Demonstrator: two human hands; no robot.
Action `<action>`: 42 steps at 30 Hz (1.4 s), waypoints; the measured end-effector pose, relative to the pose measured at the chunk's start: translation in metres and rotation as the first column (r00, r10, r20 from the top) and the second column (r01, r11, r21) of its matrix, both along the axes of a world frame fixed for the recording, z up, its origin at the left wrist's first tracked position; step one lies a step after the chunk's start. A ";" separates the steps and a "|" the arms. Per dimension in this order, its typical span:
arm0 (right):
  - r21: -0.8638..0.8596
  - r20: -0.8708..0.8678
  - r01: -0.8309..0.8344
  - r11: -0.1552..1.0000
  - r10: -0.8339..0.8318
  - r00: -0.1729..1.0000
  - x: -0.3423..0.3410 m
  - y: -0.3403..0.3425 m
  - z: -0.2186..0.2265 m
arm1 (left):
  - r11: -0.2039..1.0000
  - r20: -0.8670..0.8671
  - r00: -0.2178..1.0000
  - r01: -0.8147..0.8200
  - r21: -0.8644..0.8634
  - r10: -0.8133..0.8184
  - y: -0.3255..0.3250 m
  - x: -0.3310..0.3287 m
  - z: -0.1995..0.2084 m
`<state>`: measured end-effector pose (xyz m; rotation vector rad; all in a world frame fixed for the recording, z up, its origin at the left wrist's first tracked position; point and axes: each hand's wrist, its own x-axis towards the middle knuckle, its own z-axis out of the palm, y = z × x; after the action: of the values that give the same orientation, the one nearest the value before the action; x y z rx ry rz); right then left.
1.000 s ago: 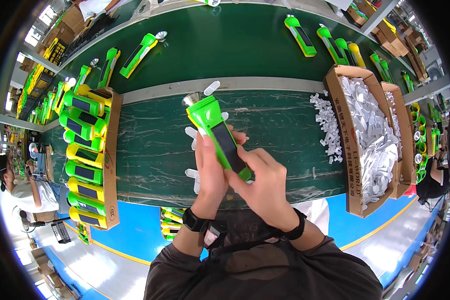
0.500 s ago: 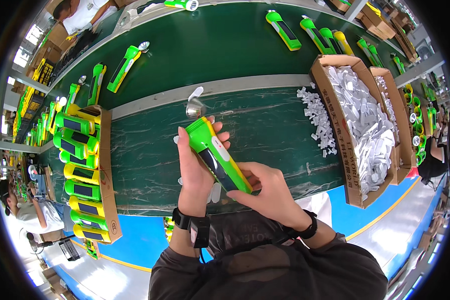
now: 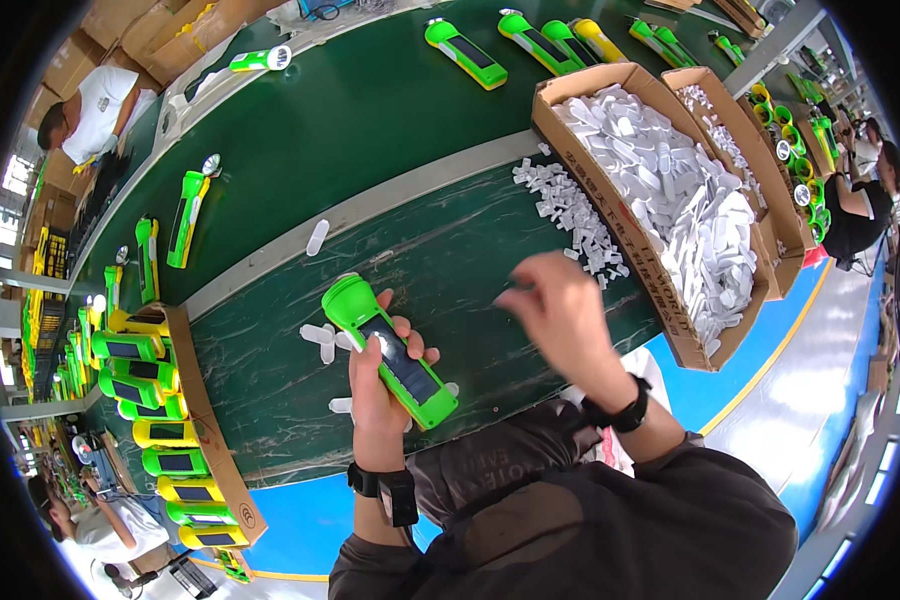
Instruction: The worker is assembling handheld flashlights by inserting batteries and closing the cases.
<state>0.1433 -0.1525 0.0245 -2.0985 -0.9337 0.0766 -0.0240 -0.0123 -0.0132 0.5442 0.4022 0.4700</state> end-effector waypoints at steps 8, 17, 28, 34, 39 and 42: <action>-0.183 0.261 0.137 0.974 -0.086 0.962 0.062 -0.039 -0.050 | 0.995 -0.078 0.994 0.080 0.063 -0.075 0.002 0.003 0.015; 0.397 -0.774 -0.008 0.918 0.340 0.535 0.032 0.002 -0.013 | 0.888 -0.412 0.889 0.016 0.460 0.198 -0.010 0.018 0.026; 0.453 -0.771 -0.119 0.883 0.456 0.445 -0.024 0.073 -0.015 | 0.522 -0.434 0.773 0.158 0.838 0.463 -0.003 0.011 0.018; 0.449 -0.738 -0.069 0.891 0.413 0.533 -0.051 0.085 -0.021 | 0.381 -0.368 0.741 0.163 0.910 0.562 -0.002 0.010 0.009; 0.447 -0.814 0.048 0.893 0.384 0.436 -0.059 0.088 -0.013 | 0.279 -0.308 0.723 0.165 0.946 0.618 -0.005 0.011 0.011; 0.376 -0.877 0.063 0.925 0.333 0.346 -0.061 0.088 -0.013 | 0.223 -0.268 0.718 0.160 0.962 0.642 -0.004 0.011 0.010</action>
<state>0.0818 -0.0641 0.0113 -1.2291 -0.3163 1.0437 -0.0131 -0.0167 -0.0032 1.9859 0.8982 0.8827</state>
